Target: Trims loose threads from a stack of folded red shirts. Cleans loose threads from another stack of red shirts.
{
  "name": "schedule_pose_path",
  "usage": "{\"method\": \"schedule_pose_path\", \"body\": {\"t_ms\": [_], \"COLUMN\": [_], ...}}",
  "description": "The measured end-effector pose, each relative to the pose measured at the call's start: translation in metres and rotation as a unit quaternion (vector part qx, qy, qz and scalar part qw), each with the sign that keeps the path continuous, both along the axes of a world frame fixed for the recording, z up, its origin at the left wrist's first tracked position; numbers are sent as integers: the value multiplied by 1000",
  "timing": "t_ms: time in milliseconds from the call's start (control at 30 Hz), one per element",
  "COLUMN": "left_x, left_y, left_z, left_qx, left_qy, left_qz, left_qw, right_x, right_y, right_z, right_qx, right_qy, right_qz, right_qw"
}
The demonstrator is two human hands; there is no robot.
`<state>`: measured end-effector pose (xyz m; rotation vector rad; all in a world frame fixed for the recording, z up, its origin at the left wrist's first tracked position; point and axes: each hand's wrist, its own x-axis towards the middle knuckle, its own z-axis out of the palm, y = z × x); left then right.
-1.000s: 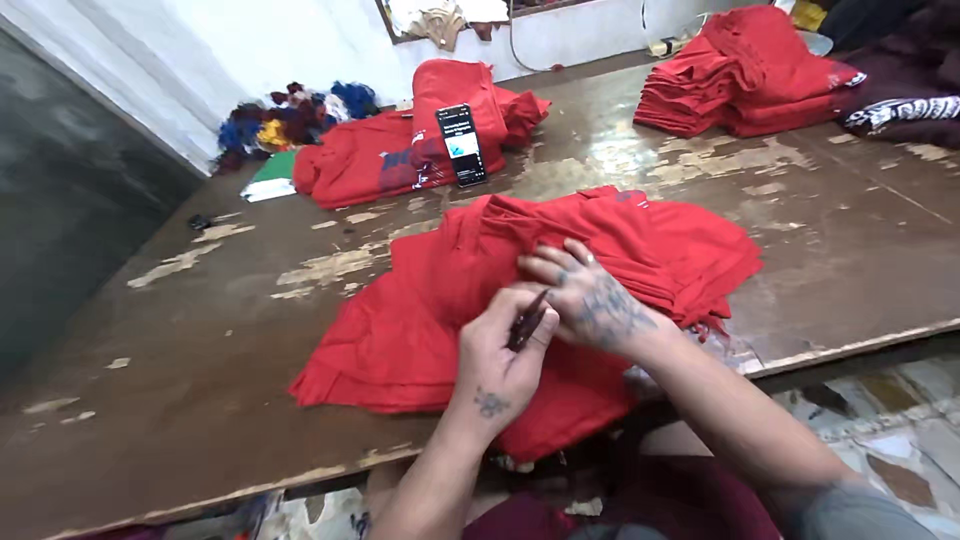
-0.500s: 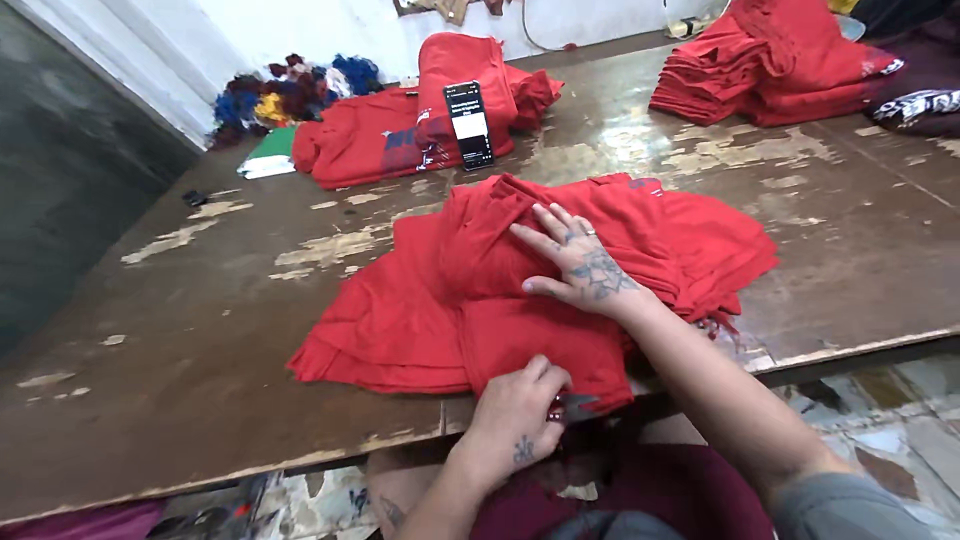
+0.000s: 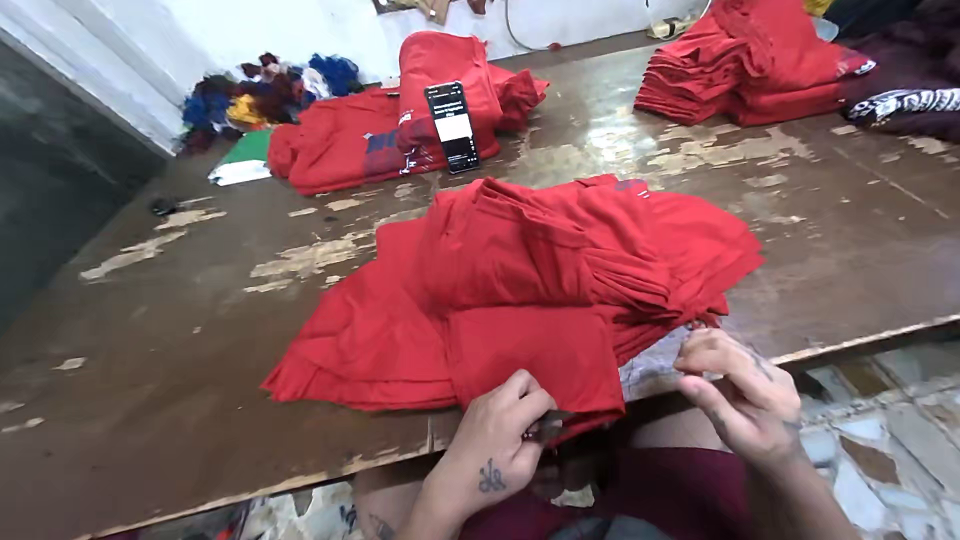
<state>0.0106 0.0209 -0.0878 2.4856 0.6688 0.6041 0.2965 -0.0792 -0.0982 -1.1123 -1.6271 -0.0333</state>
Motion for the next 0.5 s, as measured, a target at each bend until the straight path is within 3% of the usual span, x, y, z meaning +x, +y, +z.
{"method": "schedule_pose_path", "body": {"t_ms": [167, 267, 333, 433, 500], "left_x": [21, 8, -13, -16, 5], "left_y": [-4, -5, -1, -3, -5], "left_z": [13, 22, 22, 21, 24], "left_qx": [65, 20, -1, 1, 15], "left_qy": [-65, -77, -17, 156, 96], "left_qz": [31, -10, -10, 4, -9], "left_qw": [995, 997, 1000, 988, 995], "right_x": [-47, -42, -29, -39, -42], "right_y": [27, 37, 25, 14, 12], "right_z": [0, -20, -25, -32, -43], "right_qx": [-105, -60, -69, -143, -103], "right_qy": [-114, -112, -122, -142, -132], "right_qz": [54, 18, 17, 14, -9], "right_qw": [986, 992, 990, 979, 986]}}
